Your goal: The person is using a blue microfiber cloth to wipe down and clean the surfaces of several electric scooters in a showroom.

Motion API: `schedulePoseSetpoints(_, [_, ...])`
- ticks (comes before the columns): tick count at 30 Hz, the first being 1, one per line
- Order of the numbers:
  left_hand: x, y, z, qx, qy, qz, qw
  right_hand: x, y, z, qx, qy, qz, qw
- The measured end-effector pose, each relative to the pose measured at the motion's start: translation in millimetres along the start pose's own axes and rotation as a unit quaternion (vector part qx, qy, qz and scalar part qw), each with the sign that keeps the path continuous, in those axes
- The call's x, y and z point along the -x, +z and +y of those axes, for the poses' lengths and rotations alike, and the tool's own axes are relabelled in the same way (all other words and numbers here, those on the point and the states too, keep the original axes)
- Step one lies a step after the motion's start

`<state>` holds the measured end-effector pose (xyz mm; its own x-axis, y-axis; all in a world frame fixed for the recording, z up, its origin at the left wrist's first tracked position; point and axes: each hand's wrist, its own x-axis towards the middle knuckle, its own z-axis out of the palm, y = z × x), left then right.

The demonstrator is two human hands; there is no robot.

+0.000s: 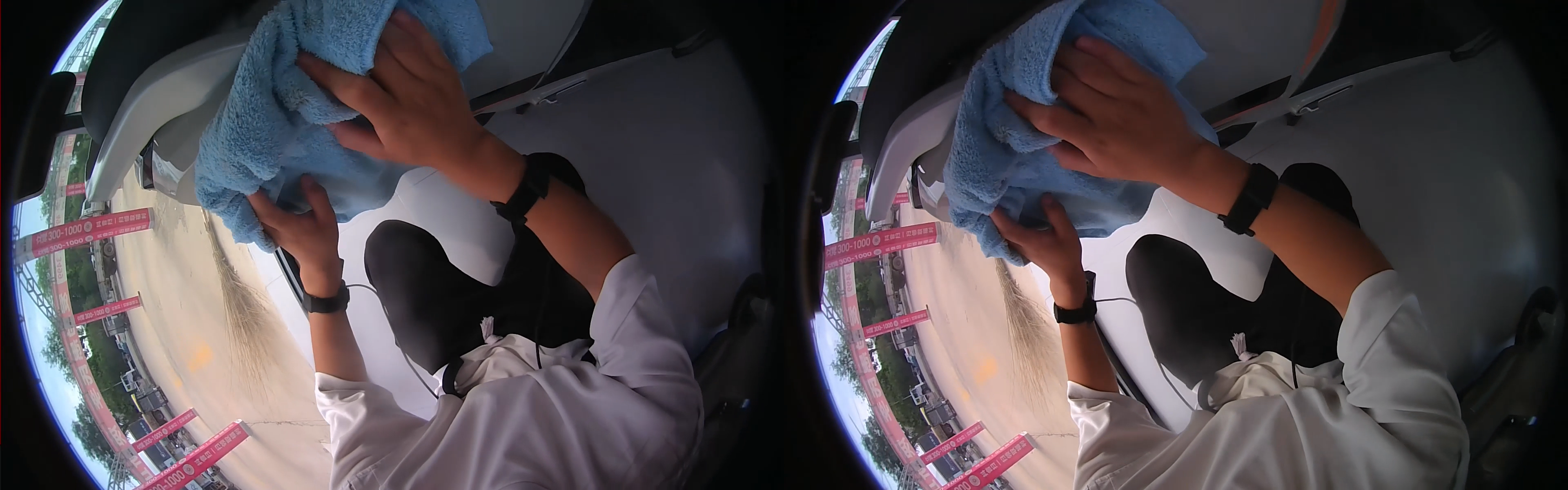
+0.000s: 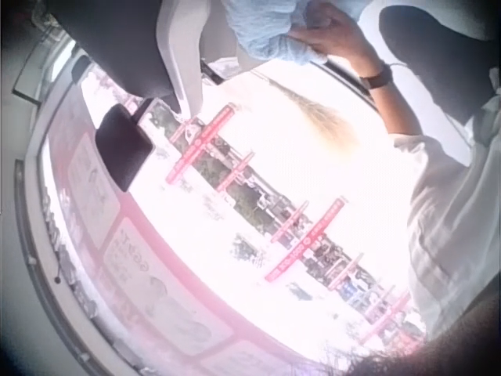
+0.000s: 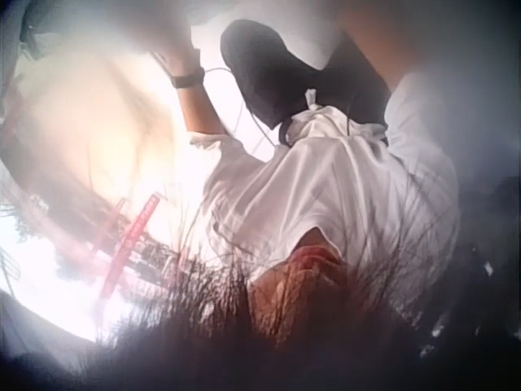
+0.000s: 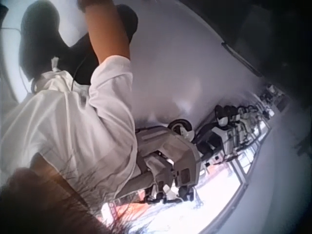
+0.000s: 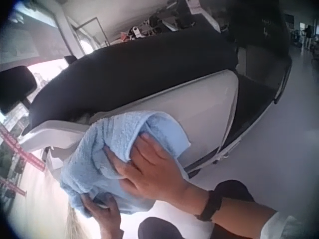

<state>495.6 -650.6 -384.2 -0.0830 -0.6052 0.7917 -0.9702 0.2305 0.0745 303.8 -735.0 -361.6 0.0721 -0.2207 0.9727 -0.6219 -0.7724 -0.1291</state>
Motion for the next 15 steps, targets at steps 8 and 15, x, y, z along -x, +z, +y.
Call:
schedulePoseSetpoints(8, [-43.2,39.3,105.3,0.179,0.135,-0.016,0.975,14.6,-89.4,75.8,0.170,0.098,-0.146,0.970])
schedulePoseSetpoints(15, [-52.6,23.3,124.7,0.224,0.157,-0.075,0.959,27.0,-131.5,107.9,0.116,0.054,-0.048,0.991])
